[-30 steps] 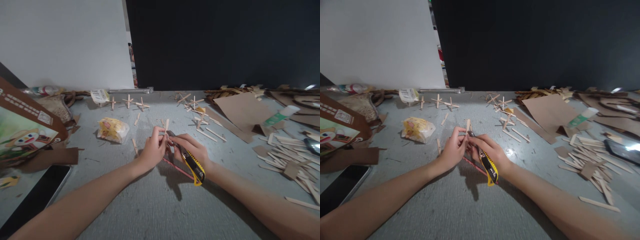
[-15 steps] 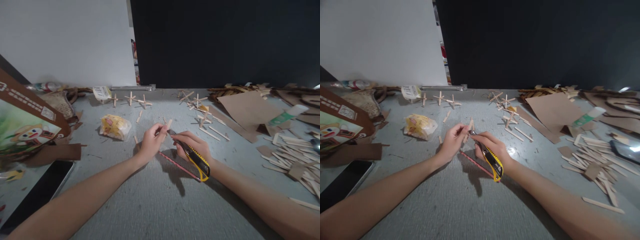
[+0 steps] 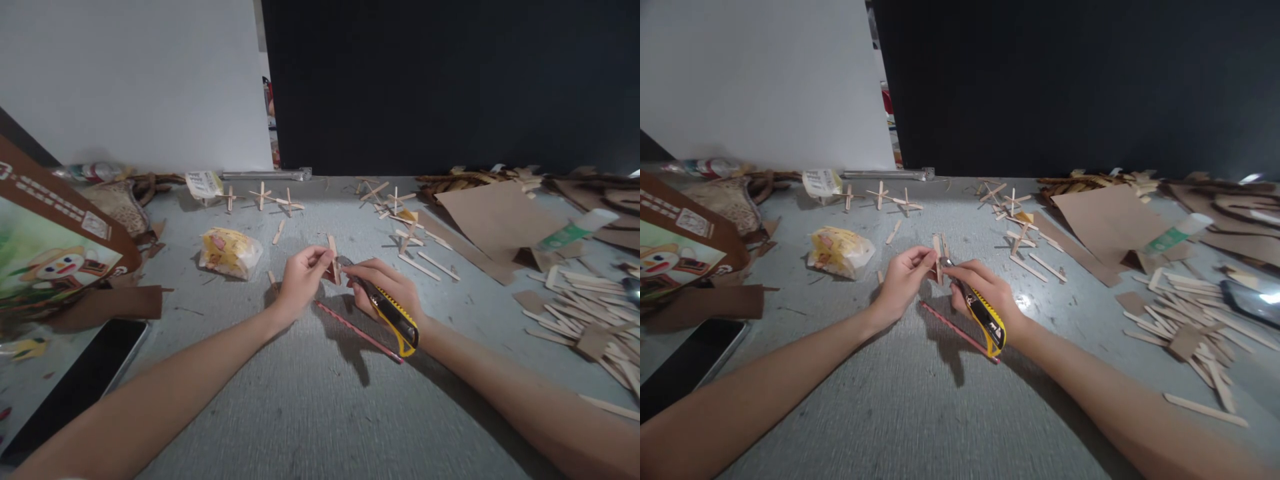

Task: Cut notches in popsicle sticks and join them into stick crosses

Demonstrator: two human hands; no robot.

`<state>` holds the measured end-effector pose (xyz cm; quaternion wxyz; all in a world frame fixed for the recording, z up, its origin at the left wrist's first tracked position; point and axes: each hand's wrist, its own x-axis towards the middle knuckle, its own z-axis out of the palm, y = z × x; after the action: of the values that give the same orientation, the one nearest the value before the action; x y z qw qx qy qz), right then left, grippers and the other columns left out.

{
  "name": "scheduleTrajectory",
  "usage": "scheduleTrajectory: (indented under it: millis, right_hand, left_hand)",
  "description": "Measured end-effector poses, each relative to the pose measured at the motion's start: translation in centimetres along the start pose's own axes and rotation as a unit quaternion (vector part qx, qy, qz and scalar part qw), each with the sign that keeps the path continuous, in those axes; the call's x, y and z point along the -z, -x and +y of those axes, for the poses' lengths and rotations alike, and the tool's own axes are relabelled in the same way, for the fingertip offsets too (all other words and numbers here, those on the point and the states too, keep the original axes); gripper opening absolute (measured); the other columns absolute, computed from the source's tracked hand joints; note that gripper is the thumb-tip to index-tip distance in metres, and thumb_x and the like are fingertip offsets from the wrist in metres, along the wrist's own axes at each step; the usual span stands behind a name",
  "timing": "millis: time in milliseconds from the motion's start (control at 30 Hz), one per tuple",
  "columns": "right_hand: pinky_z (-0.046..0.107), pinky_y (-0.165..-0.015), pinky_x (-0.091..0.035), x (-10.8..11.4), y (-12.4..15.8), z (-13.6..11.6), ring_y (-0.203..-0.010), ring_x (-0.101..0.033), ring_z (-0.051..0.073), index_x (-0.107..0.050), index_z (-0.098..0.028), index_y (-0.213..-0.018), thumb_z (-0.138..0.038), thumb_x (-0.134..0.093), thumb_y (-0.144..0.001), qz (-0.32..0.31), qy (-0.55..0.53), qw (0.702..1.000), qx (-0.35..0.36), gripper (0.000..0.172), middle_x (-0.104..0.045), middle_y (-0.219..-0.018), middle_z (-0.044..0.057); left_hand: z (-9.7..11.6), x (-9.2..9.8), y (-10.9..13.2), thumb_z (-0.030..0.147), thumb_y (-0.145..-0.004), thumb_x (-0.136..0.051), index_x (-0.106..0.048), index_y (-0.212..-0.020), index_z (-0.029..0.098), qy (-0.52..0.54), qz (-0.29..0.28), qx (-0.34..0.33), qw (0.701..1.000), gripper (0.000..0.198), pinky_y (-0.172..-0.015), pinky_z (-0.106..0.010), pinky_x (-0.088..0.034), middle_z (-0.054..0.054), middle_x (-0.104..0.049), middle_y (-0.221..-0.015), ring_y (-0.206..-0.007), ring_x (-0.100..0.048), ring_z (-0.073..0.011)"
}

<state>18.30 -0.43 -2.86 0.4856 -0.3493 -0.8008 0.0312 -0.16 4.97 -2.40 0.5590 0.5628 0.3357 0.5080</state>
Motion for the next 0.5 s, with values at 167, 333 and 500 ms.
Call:
scheduleTrajectory:
  millis: [167, 333, 500]
  right_hand:
    - [0.033, -0.081, -0.065, 0.2, -0.17, -0.19, -0.085, -0.077, 0.018, -0.07, -0.027, -0.127, -0.011, -0.059, -0.097, -0.006, -0.021, 1.0, -0.011, 0.035, -0.077, -0.107, 0.007]
    - [0.031, -0.077, -0.065, 0.31, -0.24, -0.16, -0.079, -0.076, 0.016, -0.071, -0.026, -0.124, -0.018, -0.058, -0.102, -0.001, -0.055, 0.998, -0.03, 0.028, -0.077, -0.103, 0.005]
    - [0.031, -0.077, -0.064, 0.61, -0.49, -0.23, -0.081, -0.076, 0.016, -0.071, -0.026, -0.123, -0.021, -0.057, -0.104, -0.009, -0.07, 0.997, -0.039, 0.024, -0.076, -0.098, 0.005]
  left_hand:
    - [-0.01, -0.04, -0.11, 0.061, -0.086, -0.079, -0.07, -0.085, 0.017, 0.032, -0.01, 0.013, 0.999, 0.044, -0.068, -0.03, -0.057, -0.002, -0.069, -0.072, -0.066, -0.065, -0.0151]
    - [-0.08, 0.06, -0.24, 0.062, -0.083, -0.081, -0.069, -0.085, 0.017, 0.067, -0.035, 0.045, 0.996, 0.047, -0.067, -0.029, -0.054, 0.0, -0.066, -0.07, -0.063, -0.061, -0.0134]
    - [-0.16, -0.02, -0.26, 0.057, -0.085, -0.082, -0.068, -0.083, 0.017, 0.111, -0.047, 0.069, 0.99, 0.043, -0.068, -0.03, -0.054, 0.001, -0.063, -0.068, -0.063, -0.06, -0.0129]
